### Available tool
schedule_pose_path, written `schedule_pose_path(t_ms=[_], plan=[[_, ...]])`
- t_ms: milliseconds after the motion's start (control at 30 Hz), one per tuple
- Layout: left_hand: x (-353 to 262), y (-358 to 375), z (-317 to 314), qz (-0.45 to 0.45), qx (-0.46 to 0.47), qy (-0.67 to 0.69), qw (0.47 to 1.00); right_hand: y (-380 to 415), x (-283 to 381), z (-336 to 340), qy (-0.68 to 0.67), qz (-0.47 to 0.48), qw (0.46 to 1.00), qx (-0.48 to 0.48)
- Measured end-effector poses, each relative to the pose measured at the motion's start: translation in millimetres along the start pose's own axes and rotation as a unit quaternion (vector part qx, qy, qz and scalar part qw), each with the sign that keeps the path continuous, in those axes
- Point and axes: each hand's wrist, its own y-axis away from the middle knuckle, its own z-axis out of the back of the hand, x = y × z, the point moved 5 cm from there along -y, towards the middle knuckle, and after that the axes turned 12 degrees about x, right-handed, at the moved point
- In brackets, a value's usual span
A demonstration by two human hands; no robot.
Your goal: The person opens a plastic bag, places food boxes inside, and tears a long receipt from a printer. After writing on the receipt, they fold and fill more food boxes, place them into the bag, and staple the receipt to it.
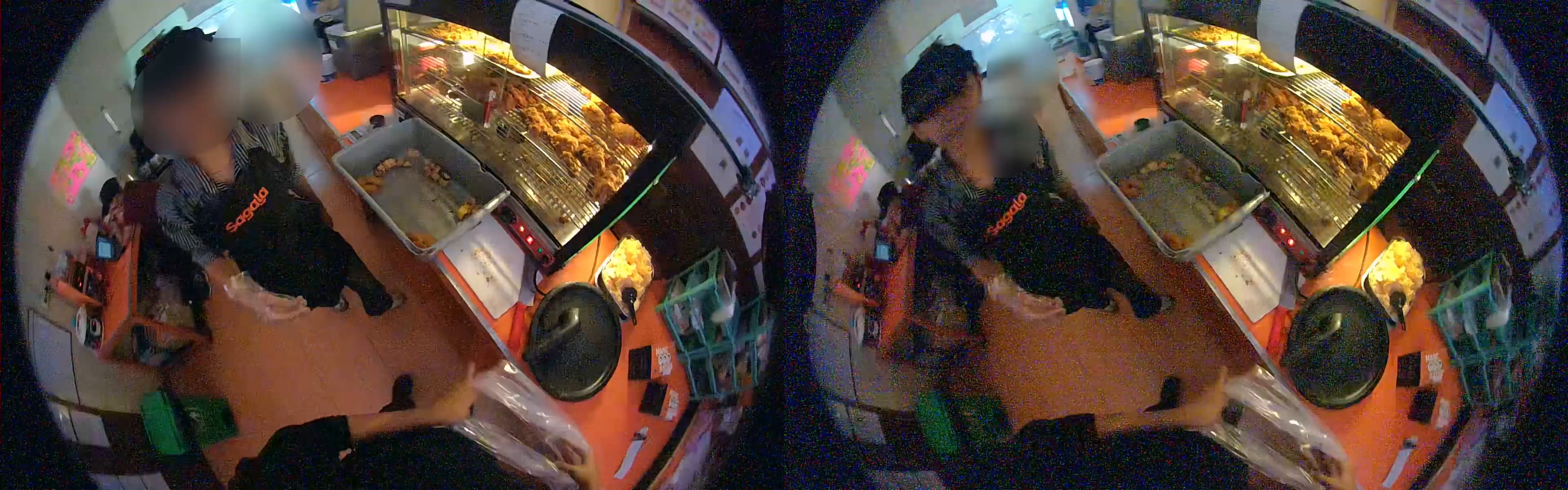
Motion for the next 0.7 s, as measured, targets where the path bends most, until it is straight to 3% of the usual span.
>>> schedule_pose_path(t_ms=[200,367,500,700], plan=[[-154.1,-91.6,-185.0,-0.333,0.038,-0.118,0.935,-62.1,-2.7,42.0,0.043,0.052,0.997,0.033],[-231.9,-152.9,-264.9,-0.44,0.305,-0.144,0.832,-93.0,-18.2,62.9,0.071,0.084,0.993,0.03],[-264.8,-135.7,-211.1,-0.34,0.259,-0.038,0.903,-99.8,-29.5,79.7,0.08,0.097,0.992,0.027],[-228.4,-151.9,-203.0,-0.324,0.247,-0.001,0.913,-103.9,-41.8,96.4,0.091,0.094,0.991,0.016]])
